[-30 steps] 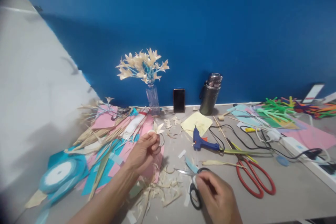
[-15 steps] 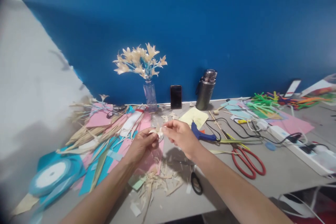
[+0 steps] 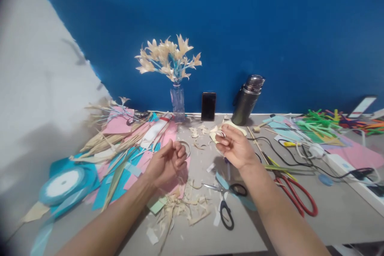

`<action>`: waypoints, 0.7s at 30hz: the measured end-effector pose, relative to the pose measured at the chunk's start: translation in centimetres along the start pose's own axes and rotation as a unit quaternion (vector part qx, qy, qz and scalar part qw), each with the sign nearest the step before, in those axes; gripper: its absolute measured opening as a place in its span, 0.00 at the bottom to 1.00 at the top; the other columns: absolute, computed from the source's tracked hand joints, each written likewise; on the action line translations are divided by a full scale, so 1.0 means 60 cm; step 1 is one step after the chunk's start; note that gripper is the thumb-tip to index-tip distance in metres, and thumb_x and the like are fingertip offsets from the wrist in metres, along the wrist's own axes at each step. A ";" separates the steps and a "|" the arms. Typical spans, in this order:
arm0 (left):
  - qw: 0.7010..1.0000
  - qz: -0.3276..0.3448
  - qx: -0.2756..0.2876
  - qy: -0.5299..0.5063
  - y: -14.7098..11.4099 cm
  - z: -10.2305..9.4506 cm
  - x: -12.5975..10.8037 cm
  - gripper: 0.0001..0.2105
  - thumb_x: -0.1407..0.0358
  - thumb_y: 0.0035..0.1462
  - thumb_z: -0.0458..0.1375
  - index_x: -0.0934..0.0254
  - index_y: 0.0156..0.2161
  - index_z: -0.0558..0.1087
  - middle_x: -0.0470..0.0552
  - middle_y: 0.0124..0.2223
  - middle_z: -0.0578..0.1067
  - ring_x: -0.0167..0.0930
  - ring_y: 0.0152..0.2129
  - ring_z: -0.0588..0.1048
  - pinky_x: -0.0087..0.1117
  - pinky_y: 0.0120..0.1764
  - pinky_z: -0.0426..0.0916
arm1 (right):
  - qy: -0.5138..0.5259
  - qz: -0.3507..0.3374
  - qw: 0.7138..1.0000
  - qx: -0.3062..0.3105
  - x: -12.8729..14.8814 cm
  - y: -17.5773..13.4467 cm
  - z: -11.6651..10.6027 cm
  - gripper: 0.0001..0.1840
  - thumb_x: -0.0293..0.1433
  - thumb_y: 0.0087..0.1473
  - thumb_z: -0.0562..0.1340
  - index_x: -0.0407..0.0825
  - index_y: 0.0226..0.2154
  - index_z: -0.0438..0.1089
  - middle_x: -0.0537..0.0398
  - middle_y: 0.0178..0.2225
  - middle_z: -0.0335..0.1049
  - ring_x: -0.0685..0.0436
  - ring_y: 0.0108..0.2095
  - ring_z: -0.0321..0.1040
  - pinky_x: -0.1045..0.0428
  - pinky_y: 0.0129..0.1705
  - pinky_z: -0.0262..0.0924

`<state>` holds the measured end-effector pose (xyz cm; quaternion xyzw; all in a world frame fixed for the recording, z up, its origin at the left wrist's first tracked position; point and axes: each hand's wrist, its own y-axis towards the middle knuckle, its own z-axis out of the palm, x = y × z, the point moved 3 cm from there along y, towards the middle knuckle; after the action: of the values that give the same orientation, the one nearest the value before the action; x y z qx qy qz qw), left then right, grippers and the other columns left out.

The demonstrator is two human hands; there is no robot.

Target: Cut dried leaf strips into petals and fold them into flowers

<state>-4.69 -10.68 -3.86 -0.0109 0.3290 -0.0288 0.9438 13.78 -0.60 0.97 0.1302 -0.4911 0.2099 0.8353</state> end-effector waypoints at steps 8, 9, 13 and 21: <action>0.997 -0.018 -0.059 0.039 0.000 -0.022 0.015 0.18 0.63 0.60 0.60 0.65 0.21 0.62 0.43 0.17 0.63 0.21 0.11 0.56 0.24 0.16 0.51 | 0.165 0.070 0.983 0.031 -0.056 0.009 -0.015 0.21 0.30 0.39 0.74 0.48 0.24 0.60 0.67 0.20 0.47 0.56 0.19 0.43 0.60 0.20 0.37; 0.997 -0.030 -0.065 0.033 -0.001 -0.024 0.019 0.21 0.61 0.61 0.59 0.64 0.20 0.59 0.41 0.15 0.60 0.20 0.09 0.53 0.24 0.15 0.49 | 0.173 0.072 0.982 0.033 -0.057 0.009 -0.019 0.20 0.29 0.40 0.74 0.48 0.24 0.61 0.66 0.20 0.48 0.56 0.19 0.43 0.60 0.20 0.37; 0.995 -0.025 -0.087 0.051 0.004 -0.019 0.023 0.24 0.57 0.64 0.56 0.63 0.19 0.55 0.40 0.14 0.55 0.21 0.10 0.50 0.25 0.16 0.50 | 0.177 0.042 0.982 0.049 -0.048 0.006 -0.029 0.16 0.29 0.41 0.74 0.47 0.26 0.65 0.64 0.22 0.54 0.57 0.19 0.44 0.59 0.21 0.37; 0.979 0.053 -0.058 0.191 -0.059 0.039 -0.052 0.21 0.55 0.57 0.62 0.64 0.21 0.60 0.41 0.20 0.57 0.21 0.14 0.55 0.25 0.18 0.53 | 0.048 -0.058 0.995 0.059 -0.033 0.002 -0.031 0.15 0.39 0.44 0.74 0.47 0.26 0.72 0.63 0.18 0.56 0.55 0.19 0.45 0.55 0.22 0.38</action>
<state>-5.86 -14.01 0.05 -0.0424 0.5040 0.0387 0.8618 14.29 -0.18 -1.63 0.1972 -0.4293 0.1952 0.8595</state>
